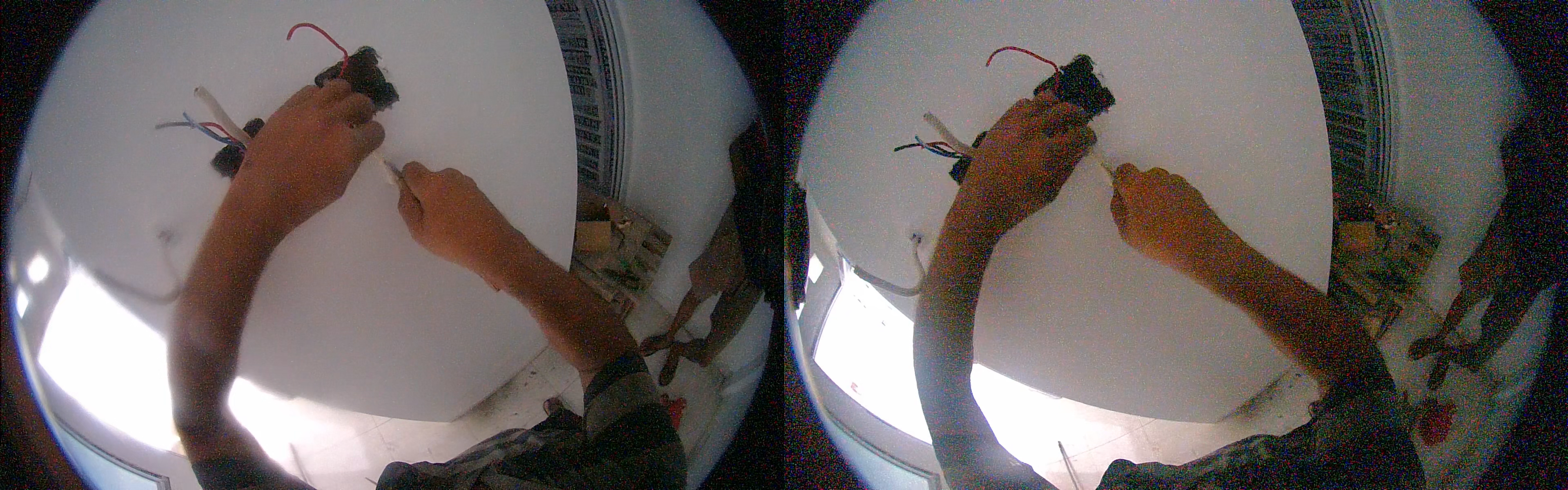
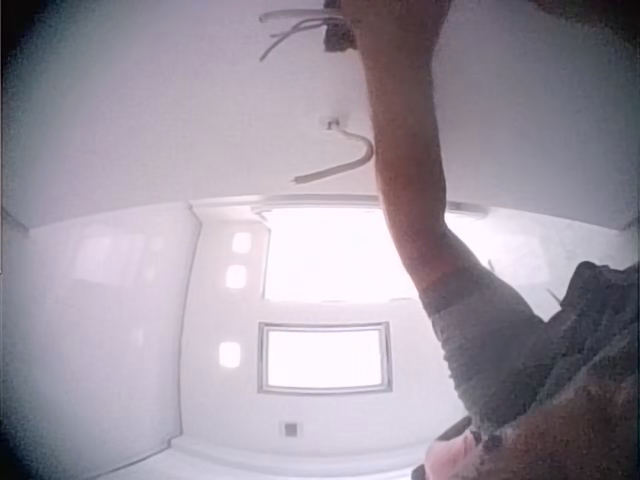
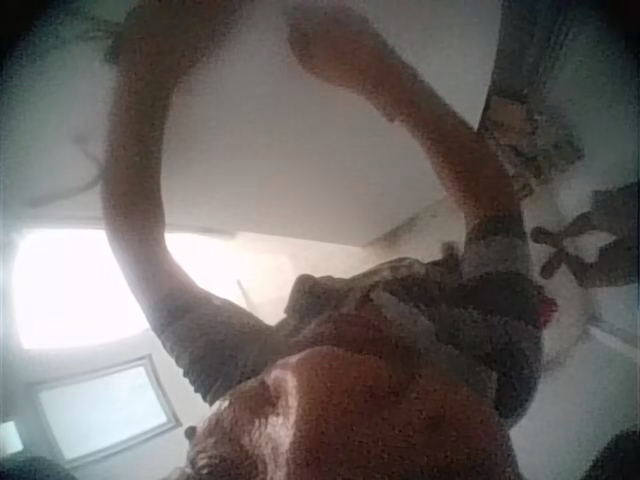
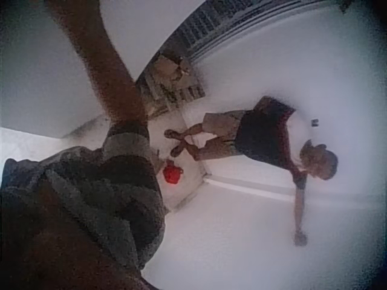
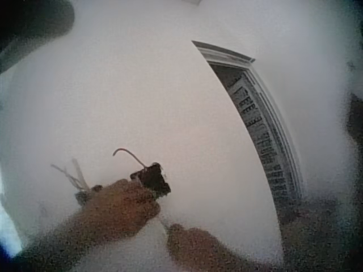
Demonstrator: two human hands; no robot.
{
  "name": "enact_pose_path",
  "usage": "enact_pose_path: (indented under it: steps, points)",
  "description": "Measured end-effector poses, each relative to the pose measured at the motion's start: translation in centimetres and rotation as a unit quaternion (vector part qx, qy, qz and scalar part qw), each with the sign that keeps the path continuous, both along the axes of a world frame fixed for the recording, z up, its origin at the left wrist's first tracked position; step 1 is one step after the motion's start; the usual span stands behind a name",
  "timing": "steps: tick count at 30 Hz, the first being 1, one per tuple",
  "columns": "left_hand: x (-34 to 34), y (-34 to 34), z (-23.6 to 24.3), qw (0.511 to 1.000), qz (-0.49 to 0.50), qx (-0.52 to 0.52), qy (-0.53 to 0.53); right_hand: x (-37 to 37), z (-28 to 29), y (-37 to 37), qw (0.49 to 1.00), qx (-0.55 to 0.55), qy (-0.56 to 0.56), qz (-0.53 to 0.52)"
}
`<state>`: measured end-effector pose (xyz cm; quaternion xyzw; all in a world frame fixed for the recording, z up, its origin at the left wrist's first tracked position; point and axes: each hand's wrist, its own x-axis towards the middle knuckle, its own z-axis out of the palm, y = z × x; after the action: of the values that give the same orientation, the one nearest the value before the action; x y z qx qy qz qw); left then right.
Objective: The person strips the insulation from electrical wires using a utility knife and pliers, then arranges the wires into wall-mounted junction boxes. The person handles multiple colored wires and secures them within the boxes.
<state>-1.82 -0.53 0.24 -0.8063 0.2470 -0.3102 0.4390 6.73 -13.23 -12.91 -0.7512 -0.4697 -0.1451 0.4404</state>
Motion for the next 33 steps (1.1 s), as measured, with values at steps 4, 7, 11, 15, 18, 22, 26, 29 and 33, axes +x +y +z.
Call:
enact_pose_path:
  steps: [4,7,11,15,18,22,26,29,33]
  points:
    - [0.1,-0.5,0.2,0.999,0.025,0.0,0.036,0.5,-0.2,-0.1,1.0,0.01,-0.022,-0.011]
    - [0.4,-0.8,0.6,0.997,0.039,-0.006,0.066,1.0,-0.3,-0.2,0.999,0.018,-0.037,-0.01]
    - [1.4,-1.4,0.1,0.996,0.011,0.002,0.089,1.5,-1.1,-1.0,0.997,0.04,-0.06,-0.007]
    - [1.0,-2.6,0.1,0.996,0.026,0.019,0.082,1.3,-0.9,-1.9,0.999,0.024,-0.025,0.015]
    - [1.2,-2.4,0.1,0.996,0.032,0.01,0.088,1.6,-1.1,-1.9,0.999,0.025,-0.024,0.016]
    - [1.9,-0.9,-0.3,0.996,0.013,-0.017,0.088,2.0,-0.9,-1.3,1.0,-0.002,-0.022,0.008]
    - [3.7,2.2,0.0,0.995,0.001,-0.015,0.098,4.1,-0.4,2.1,0.998,-0.021,-0.065,-0.005]
    - [4.1,3.1,0.0,0.991,0.013,-0.011,0.135,4.6,-0.7,3.0,0.993,-0.02,-0.117,-0.017]
    - [3.4,4.3,-0.8,0.99,0.033,-0.008,0.134,3.0,-0.4,3.4,0.995,-0.018,-0.098,-0.008]
